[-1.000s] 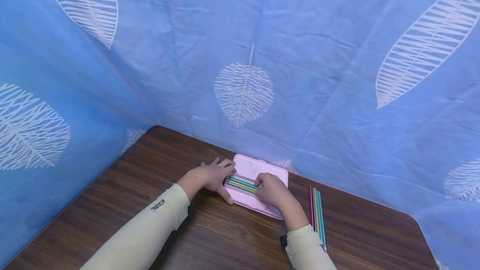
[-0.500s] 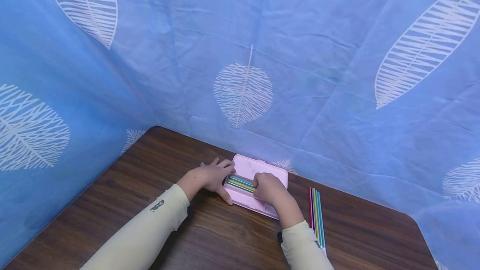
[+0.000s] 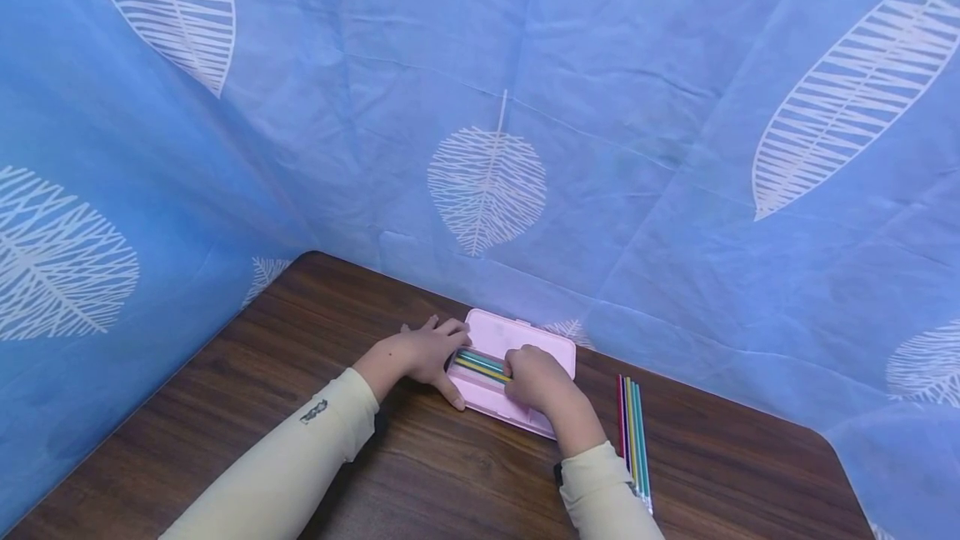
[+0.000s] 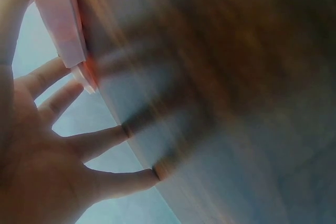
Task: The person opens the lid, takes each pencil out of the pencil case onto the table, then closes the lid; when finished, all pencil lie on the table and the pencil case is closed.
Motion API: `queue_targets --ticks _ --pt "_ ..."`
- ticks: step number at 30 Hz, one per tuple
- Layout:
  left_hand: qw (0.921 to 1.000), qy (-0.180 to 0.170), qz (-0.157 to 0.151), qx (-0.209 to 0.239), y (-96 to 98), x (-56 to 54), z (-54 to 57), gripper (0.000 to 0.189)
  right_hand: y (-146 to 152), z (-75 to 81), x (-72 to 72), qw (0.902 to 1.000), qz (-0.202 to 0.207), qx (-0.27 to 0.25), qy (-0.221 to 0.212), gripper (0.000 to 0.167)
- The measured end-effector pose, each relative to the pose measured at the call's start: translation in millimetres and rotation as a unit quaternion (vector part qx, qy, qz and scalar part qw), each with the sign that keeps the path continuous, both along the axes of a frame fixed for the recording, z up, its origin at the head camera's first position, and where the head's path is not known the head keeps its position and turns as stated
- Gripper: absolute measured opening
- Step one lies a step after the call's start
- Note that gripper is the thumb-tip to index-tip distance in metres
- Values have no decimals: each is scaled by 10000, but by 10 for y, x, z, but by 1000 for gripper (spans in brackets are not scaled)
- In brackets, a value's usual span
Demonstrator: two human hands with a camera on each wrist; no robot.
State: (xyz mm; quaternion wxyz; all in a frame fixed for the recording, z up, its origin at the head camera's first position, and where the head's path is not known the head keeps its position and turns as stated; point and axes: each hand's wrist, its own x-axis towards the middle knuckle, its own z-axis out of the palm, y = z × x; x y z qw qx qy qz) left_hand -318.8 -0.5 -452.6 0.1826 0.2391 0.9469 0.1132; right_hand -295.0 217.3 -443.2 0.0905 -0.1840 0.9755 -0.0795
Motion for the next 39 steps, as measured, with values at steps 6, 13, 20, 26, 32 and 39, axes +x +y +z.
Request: queue_targets --ticks 6,13,20,26,32,39 --pt "10000 -23 4 -20 -5 -2 -2 106 4 -13 13 9998 120 103 97 18" --pt "10000 -57 -10 -8 -1 -1 7 106 -9 -26 50 9996 109 220 119 17" --pt "10000 -49 -32 2 4 -14 -8 105 10 -4 88 9994 289 53 190 16" --pt "10000 -80 -15 31 -3 -7 -15 106 45 -13 94 9989 427 -102 139 15" --pt "10000 -62 -5 75 -3 -3 -13 105 80 2 104 9993 343 -51 158 15" --pt "10000 -27 3 47 12 -3 -6 107 177 80 123 9997 103 -188 113 21"
